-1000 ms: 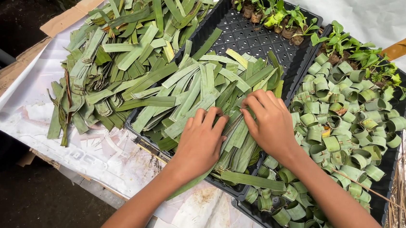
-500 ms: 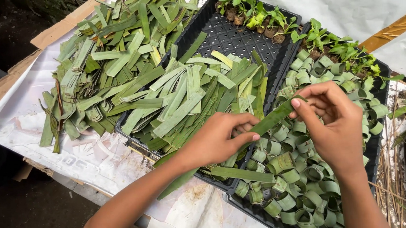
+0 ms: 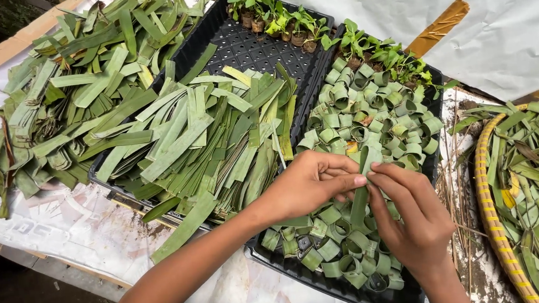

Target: Folding long green leaves into small square seedling pots and arranging them in a tray.

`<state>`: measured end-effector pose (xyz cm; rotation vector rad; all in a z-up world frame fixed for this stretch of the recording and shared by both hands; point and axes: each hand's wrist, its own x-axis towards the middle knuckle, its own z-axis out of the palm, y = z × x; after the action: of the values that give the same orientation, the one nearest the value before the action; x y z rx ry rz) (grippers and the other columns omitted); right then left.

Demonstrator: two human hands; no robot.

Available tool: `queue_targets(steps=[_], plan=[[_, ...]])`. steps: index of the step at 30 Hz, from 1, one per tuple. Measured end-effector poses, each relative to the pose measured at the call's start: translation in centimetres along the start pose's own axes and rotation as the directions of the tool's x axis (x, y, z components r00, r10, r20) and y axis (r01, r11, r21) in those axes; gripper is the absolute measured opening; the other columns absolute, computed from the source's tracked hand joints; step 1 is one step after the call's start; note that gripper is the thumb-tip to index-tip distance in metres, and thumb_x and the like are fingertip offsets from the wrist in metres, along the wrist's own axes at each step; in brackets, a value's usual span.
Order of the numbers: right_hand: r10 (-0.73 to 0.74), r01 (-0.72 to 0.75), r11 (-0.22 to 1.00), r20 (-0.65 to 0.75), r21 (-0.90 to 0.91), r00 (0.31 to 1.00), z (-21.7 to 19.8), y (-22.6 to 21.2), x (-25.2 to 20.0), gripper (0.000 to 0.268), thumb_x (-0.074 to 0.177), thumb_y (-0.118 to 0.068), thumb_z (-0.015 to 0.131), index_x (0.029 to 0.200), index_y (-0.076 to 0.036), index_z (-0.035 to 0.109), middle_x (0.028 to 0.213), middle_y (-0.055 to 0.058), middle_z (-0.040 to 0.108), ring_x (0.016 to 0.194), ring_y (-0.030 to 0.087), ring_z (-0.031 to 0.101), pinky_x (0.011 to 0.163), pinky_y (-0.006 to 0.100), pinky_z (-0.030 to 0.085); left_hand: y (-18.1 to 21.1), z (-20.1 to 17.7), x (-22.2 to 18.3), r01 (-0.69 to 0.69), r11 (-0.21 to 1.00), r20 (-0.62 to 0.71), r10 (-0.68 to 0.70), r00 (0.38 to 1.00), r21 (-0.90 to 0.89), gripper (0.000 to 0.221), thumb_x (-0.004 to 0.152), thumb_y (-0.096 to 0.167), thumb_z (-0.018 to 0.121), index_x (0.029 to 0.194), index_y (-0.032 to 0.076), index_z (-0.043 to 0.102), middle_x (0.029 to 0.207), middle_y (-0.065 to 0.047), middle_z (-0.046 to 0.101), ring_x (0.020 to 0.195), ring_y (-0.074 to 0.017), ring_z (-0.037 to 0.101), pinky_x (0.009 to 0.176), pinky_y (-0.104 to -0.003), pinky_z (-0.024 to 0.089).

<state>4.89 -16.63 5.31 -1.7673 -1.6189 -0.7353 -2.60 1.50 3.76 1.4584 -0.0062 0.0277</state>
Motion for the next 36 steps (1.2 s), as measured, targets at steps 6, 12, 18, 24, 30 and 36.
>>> queue_targets(steps=[6,12,18,24,30,36], plan=[[0.074,-0.078,0.995,0.058,0.056,0.996,-0.6,-0.3,0.1,0.014,0.094,0.004,0.066,0.107,0.008,0.07,0.114,0.022,0.069,0.102,0.033,0.071,0.093,0.039,0.06,-0.2,0.6,-0.5,-0.112,0.948,-0.116,0.152,0.981,0.297,0.023,0.101,0.014,0.067,0.078,0.013,0.067,0.058,0.009,0.048,0.053,-0.0046,0.038,0.057,-0.023,0.034],[0.153,-0.153,0.988,0.086,-0.012,0.984,-0.2,1.8,-0.1,0.029,0.095,-0.007,0.073,0.122,0.003,0.07,0.11,0.018,0.067,0.099,0.029,0.066,0.085,0.034,0.058,-1.6,0.5,-0.3,-0.257,0.832,-0.046,0.319,0.947,0.492,0.014,0.102,0.008,0.06,0.1,0.004,0.072,0.069,-0.003,0.069,0.046,-0.0103,0.047,0.048,-0.027,0.039],[-0.02,0.022,0.999,0.065,-0.028,0.998,1.2,1.0,-1.0,0.026,0.091,-0.001,0.078,0.115,0.007,0.071,0.105,0.019,0.066,0.092,0.029,0.064,0.08,0.04,0.055,-2.7,0.5,0.5,0.056,0.998,-0.261,-0.058,0.963,-0.015,0.025,0.102,0.002,0.056,0.121,0.002,0.073,0.077,-0.009,0.07,0.067,-0.0125,0.064,0.067,-0.027,0.06],[-0.056,0.059,0.998,0.075,-0.034,0.996,2.0,1.4,-2.5,0.029,0.089,0.004,0.08,0.116,0.008,0.071,0.108,0.02,0.064,0.091,0.029,0.066,0.082,0.038,0.06,-2.1,0.4,0.4,0.074,0.99,-0.249,-0.101,0.963,-0.118,0.022,0.099,0.006,0.064,0.117,0.008,0.076,0.07,-0.004,0.071,0.063,-0.0075,0.06,0.054,-0.022,0.043],[0.009,-0.01,0.997,0.015,0.073,1.0,2.4,0.5,-2.3,0.021,0.087,0.008,0.077,0.108,0.01,0.072,0.105,0.022,0.068,0.091,0.031,0.069,0.081,0.038,0.061,-3.4,0.5,0.6,-0.057,0.986,-0.238,0.019,0.971,-0.154,0.02,0.099,0.001,0.062,0.114,0.005,0.075,0.057,0.013,0.032,0.055,-0.0031,0.024,0.056,-0.019,0.023],[0.107,-0.107,0.988,0.005,0.11,0.994,2.6,0.1,-3.1,0.012,0.092,0.007,0.071,0.103,0.006,0.072,0.109,0.021,0.068,0.097,0.032,0.071,0.091,0.04,0.064,-2.9,0.8,0.2,-0.03,0.991,-0.268,-0.005,0.963,-0.127,0.025,0.101,-0.006,0.058,0.114,0.007,0.076,0.072,-0.001,0.068,0.052,-0.004,0.044,0.046,-0.021,0.031]])
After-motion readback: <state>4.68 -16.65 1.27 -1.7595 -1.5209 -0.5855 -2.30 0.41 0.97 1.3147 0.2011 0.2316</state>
